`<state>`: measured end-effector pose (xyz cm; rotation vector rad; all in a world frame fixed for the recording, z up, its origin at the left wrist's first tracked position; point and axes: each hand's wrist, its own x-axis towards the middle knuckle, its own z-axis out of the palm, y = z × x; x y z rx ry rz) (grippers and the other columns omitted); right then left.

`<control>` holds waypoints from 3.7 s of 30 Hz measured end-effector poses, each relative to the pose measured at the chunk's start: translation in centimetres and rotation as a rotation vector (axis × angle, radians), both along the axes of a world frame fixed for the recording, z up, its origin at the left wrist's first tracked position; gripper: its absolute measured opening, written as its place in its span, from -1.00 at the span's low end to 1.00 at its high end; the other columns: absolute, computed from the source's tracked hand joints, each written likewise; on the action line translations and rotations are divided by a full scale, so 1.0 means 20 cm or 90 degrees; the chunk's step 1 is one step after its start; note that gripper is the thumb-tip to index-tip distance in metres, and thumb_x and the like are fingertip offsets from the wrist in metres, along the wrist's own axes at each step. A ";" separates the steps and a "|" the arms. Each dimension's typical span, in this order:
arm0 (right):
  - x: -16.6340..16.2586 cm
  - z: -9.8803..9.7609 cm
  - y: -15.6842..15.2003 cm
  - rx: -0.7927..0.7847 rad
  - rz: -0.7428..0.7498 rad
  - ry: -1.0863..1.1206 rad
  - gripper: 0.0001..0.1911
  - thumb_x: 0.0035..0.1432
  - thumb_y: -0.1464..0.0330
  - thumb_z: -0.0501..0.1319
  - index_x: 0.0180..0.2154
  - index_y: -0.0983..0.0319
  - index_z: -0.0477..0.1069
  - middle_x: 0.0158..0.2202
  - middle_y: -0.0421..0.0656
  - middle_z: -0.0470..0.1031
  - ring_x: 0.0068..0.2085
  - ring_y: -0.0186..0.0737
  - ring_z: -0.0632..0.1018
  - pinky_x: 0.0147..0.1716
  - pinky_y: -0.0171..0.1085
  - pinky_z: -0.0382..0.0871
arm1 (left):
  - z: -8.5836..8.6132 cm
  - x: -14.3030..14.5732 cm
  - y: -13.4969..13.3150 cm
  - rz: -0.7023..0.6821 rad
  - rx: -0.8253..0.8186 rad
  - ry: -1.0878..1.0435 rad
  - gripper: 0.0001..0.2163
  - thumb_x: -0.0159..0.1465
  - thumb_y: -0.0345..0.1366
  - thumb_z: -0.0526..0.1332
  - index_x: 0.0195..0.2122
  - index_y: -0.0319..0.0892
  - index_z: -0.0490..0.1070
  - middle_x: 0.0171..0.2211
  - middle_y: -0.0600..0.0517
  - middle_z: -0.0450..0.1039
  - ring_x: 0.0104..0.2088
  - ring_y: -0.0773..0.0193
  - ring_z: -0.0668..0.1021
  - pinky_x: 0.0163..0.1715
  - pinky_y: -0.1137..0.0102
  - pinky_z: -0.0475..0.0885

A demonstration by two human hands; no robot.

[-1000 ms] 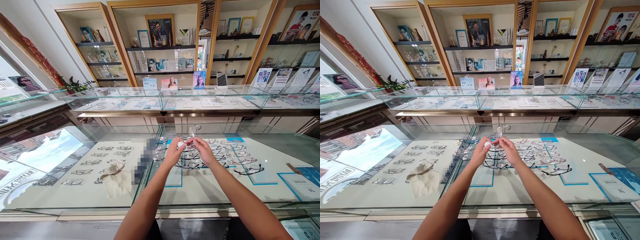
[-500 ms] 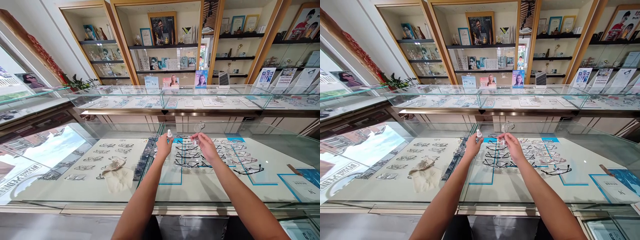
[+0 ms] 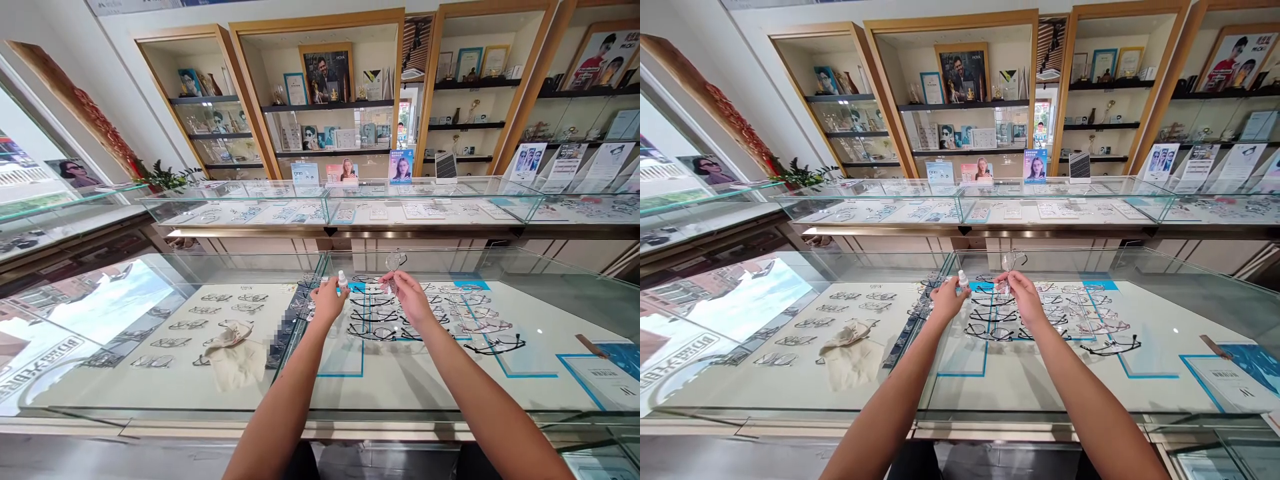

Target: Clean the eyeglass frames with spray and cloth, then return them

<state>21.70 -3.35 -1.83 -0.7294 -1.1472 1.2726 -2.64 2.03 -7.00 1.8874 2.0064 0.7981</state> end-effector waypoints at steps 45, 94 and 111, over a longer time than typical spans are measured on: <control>0.03 -0.04 0.04 0.013 0.013 0.014 -0.67 0.23 -0.01 0.44 -0.24 0.11 0.68 -0.16 -0.06 0.73 -0.18 -0.09 0.66 -0.06 -0.09 0.54 | 0.46 -0.97 -0.73 0.254 0.161 -0.180 -0.69 0.46 0.07 0.01 -0.18 -0.05 0.29 -0.44 0.09 0.37 -0.42 0.19 0.43 -0.39 0.37 0.30; -0.07 0.04 -0.07 -0.097 0.088 0.102 -0.56 0.14 -0.07 0.52 -0.09 0.07 0.75 0.16 -0.10 0.70 0.03 0.02 0.70 0.01 -0.13 0.57 | 0.31 0.43 -0.35 -0.346 -0.197 -0.795 -0.49 0.13 0.19 0.55 -0.24 -0.16 0.52 -0.40 0.03 0.62 -0.43 0.27 0.59 -0.35 0.39 0.45; -0.07 0.02 -0.08 0.049 0.038 -0.083 -0.45 0.32 -0.21 0.29 -0.04 0.05 0.77 0.09 -0.12 0.72 0.23 0.09 0.57 0.40 0.01 0.24 | 0.29 0.47 -0.36 -0.266 0.029 -0.682 -0.33 0.20 0.45 0.30 -0.50 -0.15 0.33 -0.56 0.14 0.26 -0.48 0.36 0.24 -0.42 0.40 0.23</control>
